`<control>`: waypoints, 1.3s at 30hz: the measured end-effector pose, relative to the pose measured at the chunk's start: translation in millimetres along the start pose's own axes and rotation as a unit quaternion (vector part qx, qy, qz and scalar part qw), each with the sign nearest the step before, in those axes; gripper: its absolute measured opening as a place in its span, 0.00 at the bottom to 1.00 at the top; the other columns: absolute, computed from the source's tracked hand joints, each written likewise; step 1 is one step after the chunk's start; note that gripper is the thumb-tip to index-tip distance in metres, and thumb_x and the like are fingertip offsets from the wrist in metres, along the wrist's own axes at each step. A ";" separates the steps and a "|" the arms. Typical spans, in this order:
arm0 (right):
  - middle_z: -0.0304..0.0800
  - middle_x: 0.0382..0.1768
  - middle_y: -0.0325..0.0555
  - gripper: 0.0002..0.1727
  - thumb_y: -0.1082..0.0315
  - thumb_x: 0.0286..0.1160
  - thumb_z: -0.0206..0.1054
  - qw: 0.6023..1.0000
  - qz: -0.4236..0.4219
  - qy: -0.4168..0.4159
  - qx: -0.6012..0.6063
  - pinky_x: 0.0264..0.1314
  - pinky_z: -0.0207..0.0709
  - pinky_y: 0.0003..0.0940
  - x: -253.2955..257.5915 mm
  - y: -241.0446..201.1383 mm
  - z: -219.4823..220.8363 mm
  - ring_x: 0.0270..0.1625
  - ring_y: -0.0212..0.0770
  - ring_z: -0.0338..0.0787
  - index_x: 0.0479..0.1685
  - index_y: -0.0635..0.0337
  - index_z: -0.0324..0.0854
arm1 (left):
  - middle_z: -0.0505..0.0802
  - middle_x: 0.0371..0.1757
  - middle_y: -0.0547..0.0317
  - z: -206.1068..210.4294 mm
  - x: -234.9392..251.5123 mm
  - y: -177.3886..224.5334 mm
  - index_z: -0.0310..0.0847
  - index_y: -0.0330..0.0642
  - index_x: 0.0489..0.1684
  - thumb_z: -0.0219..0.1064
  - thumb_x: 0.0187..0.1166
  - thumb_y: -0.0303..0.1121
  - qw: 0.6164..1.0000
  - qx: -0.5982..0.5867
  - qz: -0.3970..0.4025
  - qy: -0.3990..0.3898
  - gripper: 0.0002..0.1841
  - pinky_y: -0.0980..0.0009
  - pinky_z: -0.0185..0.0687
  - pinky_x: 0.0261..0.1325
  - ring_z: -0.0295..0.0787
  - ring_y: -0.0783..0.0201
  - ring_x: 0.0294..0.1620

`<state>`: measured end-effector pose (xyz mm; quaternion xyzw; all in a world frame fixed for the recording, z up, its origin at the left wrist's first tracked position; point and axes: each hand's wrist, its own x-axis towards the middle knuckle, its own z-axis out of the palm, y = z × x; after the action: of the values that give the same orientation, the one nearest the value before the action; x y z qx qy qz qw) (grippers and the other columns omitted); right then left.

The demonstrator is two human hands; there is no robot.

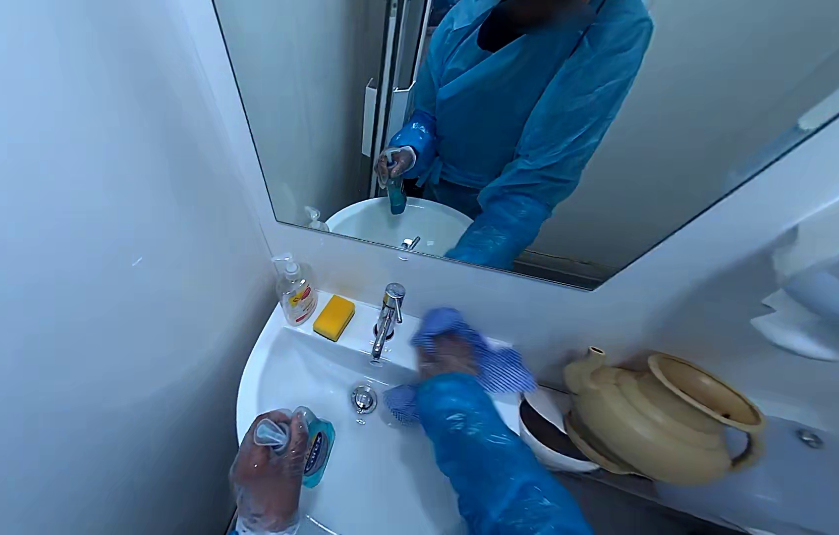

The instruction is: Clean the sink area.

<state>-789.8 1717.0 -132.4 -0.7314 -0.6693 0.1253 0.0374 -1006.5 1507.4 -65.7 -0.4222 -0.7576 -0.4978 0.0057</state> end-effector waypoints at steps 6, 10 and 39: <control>0.79 0.79 0.50 0.27 0.56 0.74 0.72 0.989 -0.082 -0.121 0.011 0.83 0.67 0.58 -19.1 -38.5 -13.5 0.85 0.54 0.72 0.75 0.47 0.82 | 0.93 0.30 0.57 -6.7 7.0 4.2 0.90 0.36 0.33 0.74 0.67 0.43 1.000 -0.005 -0.002 0.009 0.16 0.74 0.88 0.39 0.91 0.72 0.32; 0.82 0.75 0.58 0.23 0.64 0.72 0.73 0.934 -0.278 -0.208 -0.085 0.84 0.65 0.61 -7.7 -12.1 -28.5 0.83 0.60 0.74 0.67 0.57 0.86 | 0.94 0.31 0.57 3.7 12.2 14.0 0.90 0.38 0.32 0.73 0.69 0.44 0.999 -0.013 0.036 0.006 0.15 0.70 0.90 0.39 0.92 0.69 0.32; 0.54 0.89 0.74 0.31 0.65 0.94 0.49 0.879 -0.165 -0.405 -0.192 0.82 0.63 0.64 -73.5 15.3 -40.7 0.87 0.71 0.64 0.91 0.70 0.51 | 0.84 0.76 0.44 236.9 61.3 181.6 0.70 0.43 0.83 0.78 0.75 0.40 0.799 0.030 0.101 -0.593 0.36 0.44 0.71 0.80 0.80 0.46 0.77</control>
<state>-770.8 1647.4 -86.7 -0.4892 -0.7477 0.2715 -0.3575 -831.2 1752.9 -22.8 -0.7083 -0.5808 -0.1237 -0.3816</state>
